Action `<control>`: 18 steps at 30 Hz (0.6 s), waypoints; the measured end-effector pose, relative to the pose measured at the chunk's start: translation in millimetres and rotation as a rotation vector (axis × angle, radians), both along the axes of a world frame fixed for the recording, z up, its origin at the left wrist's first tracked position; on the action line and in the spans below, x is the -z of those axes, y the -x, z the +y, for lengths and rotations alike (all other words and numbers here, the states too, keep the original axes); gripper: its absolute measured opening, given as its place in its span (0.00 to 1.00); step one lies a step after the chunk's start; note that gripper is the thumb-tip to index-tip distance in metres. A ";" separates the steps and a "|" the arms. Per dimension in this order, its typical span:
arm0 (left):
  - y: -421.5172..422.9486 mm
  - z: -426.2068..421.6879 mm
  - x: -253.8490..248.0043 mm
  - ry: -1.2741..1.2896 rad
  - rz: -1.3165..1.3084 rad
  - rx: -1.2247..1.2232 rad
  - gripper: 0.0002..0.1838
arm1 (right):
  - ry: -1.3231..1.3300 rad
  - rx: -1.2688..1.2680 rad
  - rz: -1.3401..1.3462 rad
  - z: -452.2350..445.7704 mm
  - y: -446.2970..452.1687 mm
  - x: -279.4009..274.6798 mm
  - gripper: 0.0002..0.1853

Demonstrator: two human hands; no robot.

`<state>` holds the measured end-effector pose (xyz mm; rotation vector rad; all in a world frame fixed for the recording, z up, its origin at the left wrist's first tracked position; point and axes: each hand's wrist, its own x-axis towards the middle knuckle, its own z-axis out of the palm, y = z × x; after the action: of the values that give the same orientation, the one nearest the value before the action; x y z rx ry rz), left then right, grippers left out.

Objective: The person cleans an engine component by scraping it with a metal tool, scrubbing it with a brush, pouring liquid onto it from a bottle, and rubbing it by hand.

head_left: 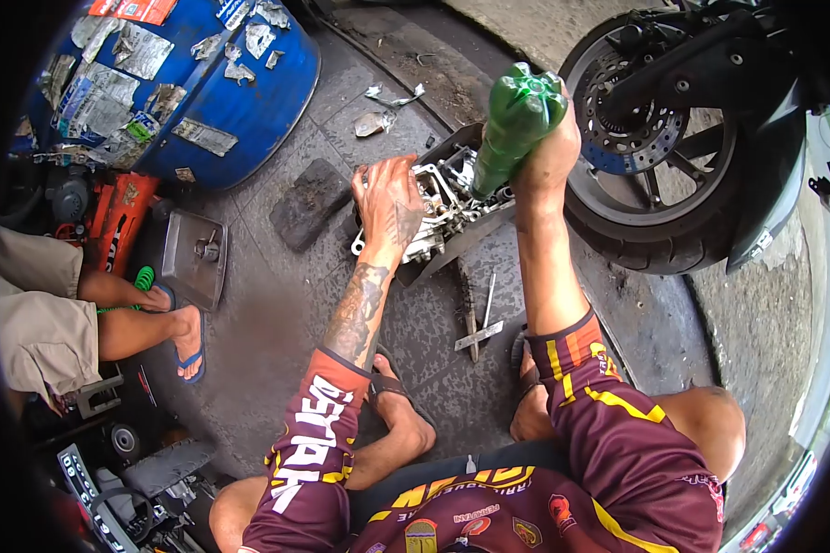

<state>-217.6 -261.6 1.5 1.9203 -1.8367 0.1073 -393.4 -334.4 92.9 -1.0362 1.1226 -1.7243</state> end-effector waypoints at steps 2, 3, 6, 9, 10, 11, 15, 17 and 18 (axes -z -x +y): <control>-2.0 0.6 0.1 0.062 0.115 0.010 0.15 | 0.099 -0.002 0.036 -6.6 1.0 3.3 0.16; -2.8 1.4 -0.7 0.067 0.162 0.016 0.16 | 0.106 -0.060 -0.116 -12.2 1.7 5.6 0.17; -5.7 3.2 -5.9 0.077 0.295 0.024 0.16 | -0.013 -0.293 -0.622 -10.5 -1.7 -6.5 0.22; -2.8 8.0 -8.5 -0.004 0.135 0.071 0.15 | 0.015 -0.527 -0.625 6.9 -2.0 -30.2 0.25; -2.4 8.9 -2.6 0.027 0.083 0.094 0.15 | 0.034 -0.635 -0.613 12.6 -0.7 -36.0 0.25; 2.8 11.5 -0.9 0.022 0.065 0.068 0.17 | -0.010 -0.584 -0.597 14.8 -1.7 -31.9 0.25; 18.1 10.4 -0.9 -0.135 0.055 0.040 0.29 | 0.115 -0.666 -0.707 23.9 -10.6 -28.9 0.30; 24.6 5.6 3.1 -0.094 0.007 0.047 0.27 | 0.231 -0.681 -0.577 23.3 -10.7 -25.9 0.29; 28.3 2.3 5.4 -0.069 -0.008 0.050 0.25 | 0.243 -0.675 -0.590 25.7 -10.8 -26.2 0.28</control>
<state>-245.9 -259.4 -3.8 1.9206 -1.9160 0.0357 -382.5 -308.7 119.1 -0.8253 0.1547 -1.4631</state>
